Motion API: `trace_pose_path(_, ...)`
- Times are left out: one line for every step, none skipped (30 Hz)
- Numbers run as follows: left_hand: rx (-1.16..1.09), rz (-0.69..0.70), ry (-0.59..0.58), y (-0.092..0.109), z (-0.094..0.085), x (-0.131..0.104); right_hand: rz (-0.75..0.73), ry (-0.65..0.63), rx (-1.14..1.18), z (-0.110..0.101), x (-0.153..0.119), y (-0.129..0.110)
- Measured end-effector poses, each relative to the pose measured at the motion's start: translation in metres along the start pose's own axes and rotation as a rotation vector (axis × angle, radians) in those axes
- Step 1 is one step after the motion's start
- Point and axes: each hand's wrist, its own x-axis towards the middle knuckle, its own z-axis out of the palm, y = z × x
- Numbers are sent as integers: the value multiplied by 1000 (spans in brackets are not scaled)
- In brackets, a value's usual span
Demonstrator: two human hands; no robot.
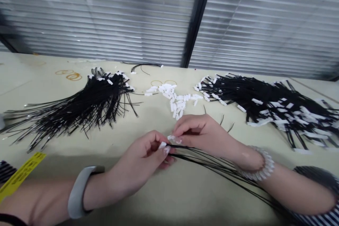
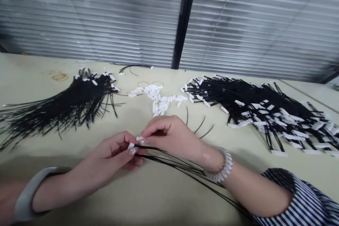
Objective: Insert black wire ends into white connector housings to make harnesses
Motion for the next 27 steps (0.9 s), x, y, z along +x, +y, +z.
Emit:
trace_pose_path(-3,-1,-2,0,0,0,19,-12,-17,1,0,-1)
trace_pose_path(-9,1,-3,-1,-1,0,46,-20,-37,1,1,-1)
trace_pose_path(-16,4,-3,-1,-1,0,76,-24,-58,2,1,-2)
trace_pose_path(-19,5,-3,-1,-1,0,104,-29,-79,3,2,-3)
trace_pose_path(-20,6,-1,-1,-1,0,125,-33,-98,4,3,-3)
trace_pose_path(-17,8,1,0,-1,0,135,-33,-114,5,3,-4)
trace_pose_path(-12,9,3,0,-1,0,137,-25,-120,7,4,-4)
trace_pose_path(-6,14,5,0,-1,-1,134,-7,-108,8,5,-5)
trace_pose_path(0,20,5,0,0,-1,130,16,-79,11,6,-5)
trace_pose_path(5,28,3,0,0,-1,124,43,-39,13,7,-6)
trace_pose_path(12,35,2,0,0,-1,120,75,4,15,7,-7)
trace_pose_path(22,39,3,0,0,-1,116,105,44,17,8,-7)
trace_pose_path(35,42,4,0,0,-2,112,125,78,19,8,-7)
trace_pose_path(46,49,7,0,0,-2,107,146,104,21,8,-7)
trace_pose_path(58,56,7,0,0,-2,97,173,121,23,7,-6)
trace_pose_path(78,69,10,0,-1,-2,85,207,129,24,7,-5)
trace_pose_path(113,87,14,1,-2,-2,74,243,132,24,7,-3)
trace_pose_path(169,107,22,1,-3,-2,67,281,132,25,6,-1)
trace_pose_path(241,130,40,2,-4,-3,65,317,133,25,6,2)
trace_pose_path(314,149,61,3,-5,-3,66,345,135,25,5,4)
trace_pose_path(377,160,78,3,-6,-3,69,359,139,25,5,5)
trace_pose_path(416,163,90,4,-6,-3,71,366,141,25,4,6)
trace_pose_path(426,157,93,4,-7,-4,68,369,142,25,4,7)
trace_pose_path(413,146,87,4,-7,-4,64,369,141,25,4,7)
trace_pose_path(389,134,76,3,-6,-4,60,370,139,25,4,6)
trace_pose_path(358,123,66,3,-6,-4,59,371,138,25,4,5)
trace_pose_path(325,115,61,3,-5,-3,62,368,137,26,4,4)
